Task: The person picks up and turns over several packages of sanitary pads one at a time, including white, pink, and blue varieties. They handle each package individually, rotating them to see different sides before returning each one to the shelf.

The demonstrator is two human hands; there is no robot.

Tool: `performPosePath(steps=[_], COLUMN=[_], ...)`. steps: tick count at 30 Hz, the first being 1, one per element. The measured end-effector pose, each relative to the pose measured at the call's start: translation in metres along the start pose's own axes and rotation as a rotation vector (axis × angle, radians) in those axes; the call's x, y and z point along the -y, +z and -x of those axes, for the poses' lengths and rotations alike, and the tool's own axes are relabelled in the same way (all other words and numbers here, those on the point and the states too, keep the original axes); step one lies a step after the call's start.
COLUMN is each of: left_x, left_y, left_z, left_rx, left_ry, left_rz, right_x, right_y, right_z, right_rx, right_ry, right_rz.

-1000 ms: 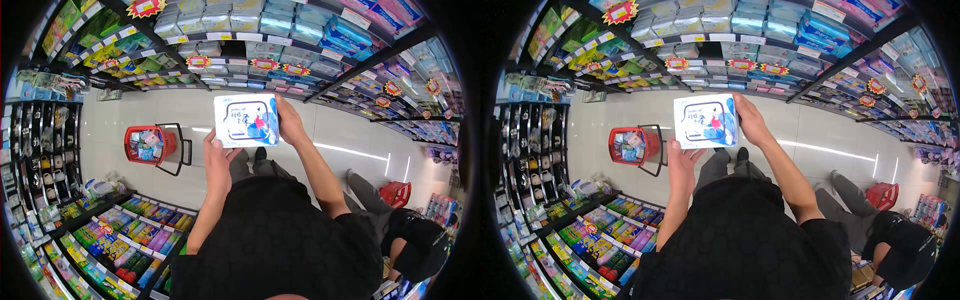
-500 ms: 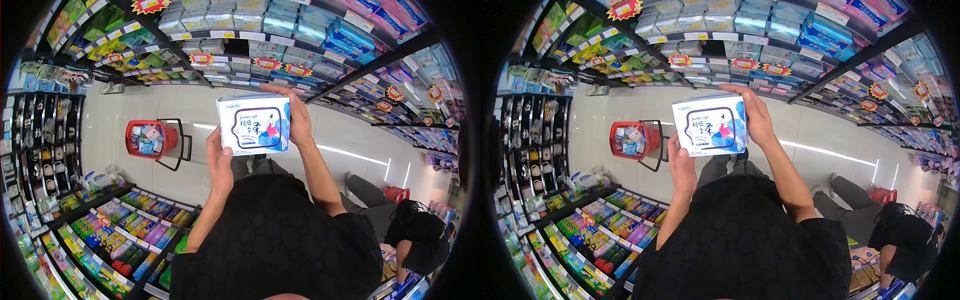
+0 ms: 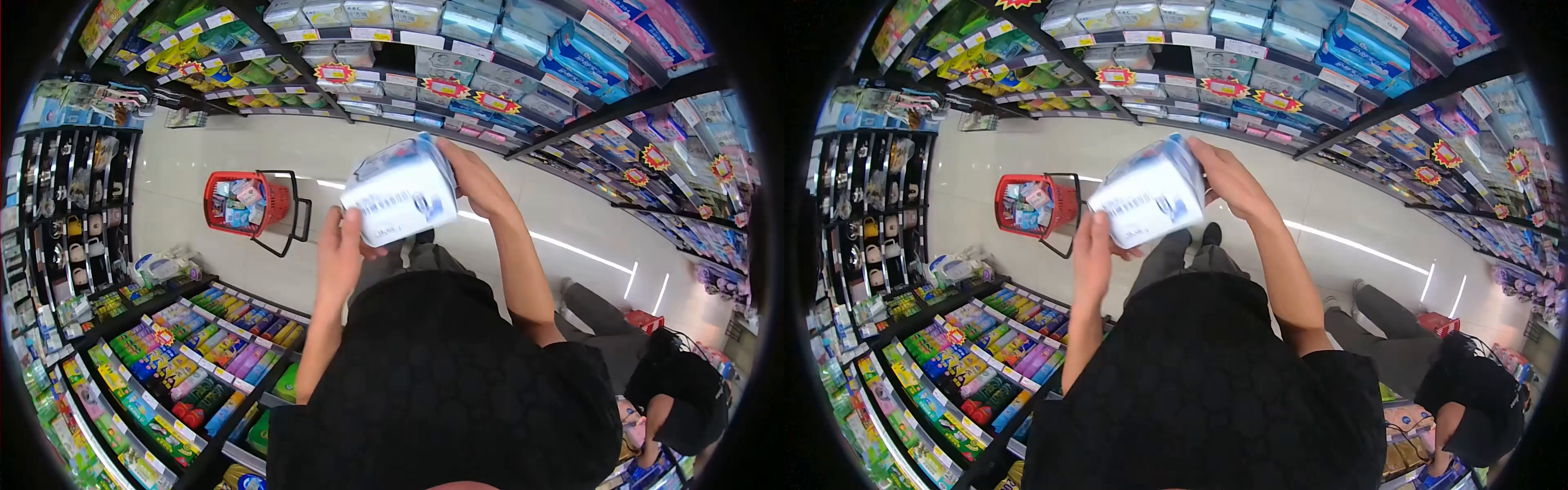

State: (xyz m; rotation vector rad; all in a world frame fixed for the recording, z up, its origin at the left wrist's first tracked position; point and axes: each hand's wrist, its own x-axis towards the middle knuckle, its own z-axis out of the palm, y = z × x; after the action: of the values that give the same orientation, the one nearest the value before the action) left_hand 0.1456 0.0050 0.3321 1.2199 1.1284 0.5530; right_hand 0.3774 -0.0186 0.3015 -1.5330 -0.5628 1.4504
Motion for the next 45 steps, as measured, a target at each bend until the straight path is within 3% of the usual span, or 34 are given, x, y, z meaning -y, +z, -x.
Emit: performPosePath(steps=[2,13,17,20,21,24,25,26,28,29,32,34,36,38,40,41,42,44,45], left_x=[-0.007,-0.008,0.004,0.024,0.022,0.034,0.051,0.082,0.063,0.052,0.057,0.052,0.055,0.055,0.049,0.057,0.078,0.111,0.109], left_y=[0.002,-0.004,-0.022,-0.022,-0.020,-0.010,-0.013,-0.022,-0.030,-0.037,-0.063,-0.076,-0.088,-0.093,-0.099,-0.106,-0.114,-0.130,-0.132], left_z=[-0.002,0.000,-0.011,-0.028,-0.035,-0.059,-0.075,-0.097,-0.112,-0.116,-0.130,-0.133,-0.141,-0.156,-0.153,-0.159,-0.173,-0.200,-0.189], left_rx=[0.009,0.098,0.231,0.263,0.356,0.370,0.561,0.534,0.409,0.592,0.554,0.569,0.729,0.651,0.497,0.620,0.466,0.672,0.454], left_ry=[-0.071,-0.096,-0.145,-0.242,-0.302,-0.240,-0.078,-0.052,0.056,-0.171,-0.182,-0.226,-0.252,-0.125,-0.047,-0.058,-0.042,-0.234,-0.219], left_rz=[0.003,-0.038,0.006,0.338,0.617,1.005,1.363,1.378,1.001,1.413,1.413,1.476,1.582,1.477,1.351,1.410,1.046,1.308,1.121], right_x=[0.003,-0.014,-0.008,0.020,0.034,0.031,0.024,0.019,0.017,0.013,0.014,0.019,0.022,0.021,0.013,0.009,0.008,0.007,0.003], right_y=[-0.003,-0.002,0.000,0.025,0.037,0.079,0.092,0.103,0.123,0.132,0.155,0.169,0.180,0.184,0.184,0.179,0.173,0.155,0.148], right_z=[0.000,-0.001,-0.001,0.029,0.040,0.049,0.050,0.051,0.047,0.045,0.036,0.025,0.013,-0.004,-0.015,-0.023,-0.029,-0.044,-0.052], right_rx=[0.138,0.061,-0.070,-0.185,-0.235,-0.325,-0.271,-0.216,-0.162,-0.131,-0.072,-0.053,-0.052,-0.103,-0.108,-0.097,-0.090,0.010,0.034], right_ry=[0.129,0.051,-0.191,-0.505,-0.590,-0.983,-1.011,-1.033,-1.225,-1.230,-1.269,-1.255,-1.197,-1.074,-0.888,-0.782,-0.677,-0.461,-0.363], right_rz=[0.047,-0.053,0.037,0.288,0.445,0.609,0.627,0.643,0.766,0.823,0.931,0.943,0.920,0.876,0.783,0.715,0.643,0.410,0.290])
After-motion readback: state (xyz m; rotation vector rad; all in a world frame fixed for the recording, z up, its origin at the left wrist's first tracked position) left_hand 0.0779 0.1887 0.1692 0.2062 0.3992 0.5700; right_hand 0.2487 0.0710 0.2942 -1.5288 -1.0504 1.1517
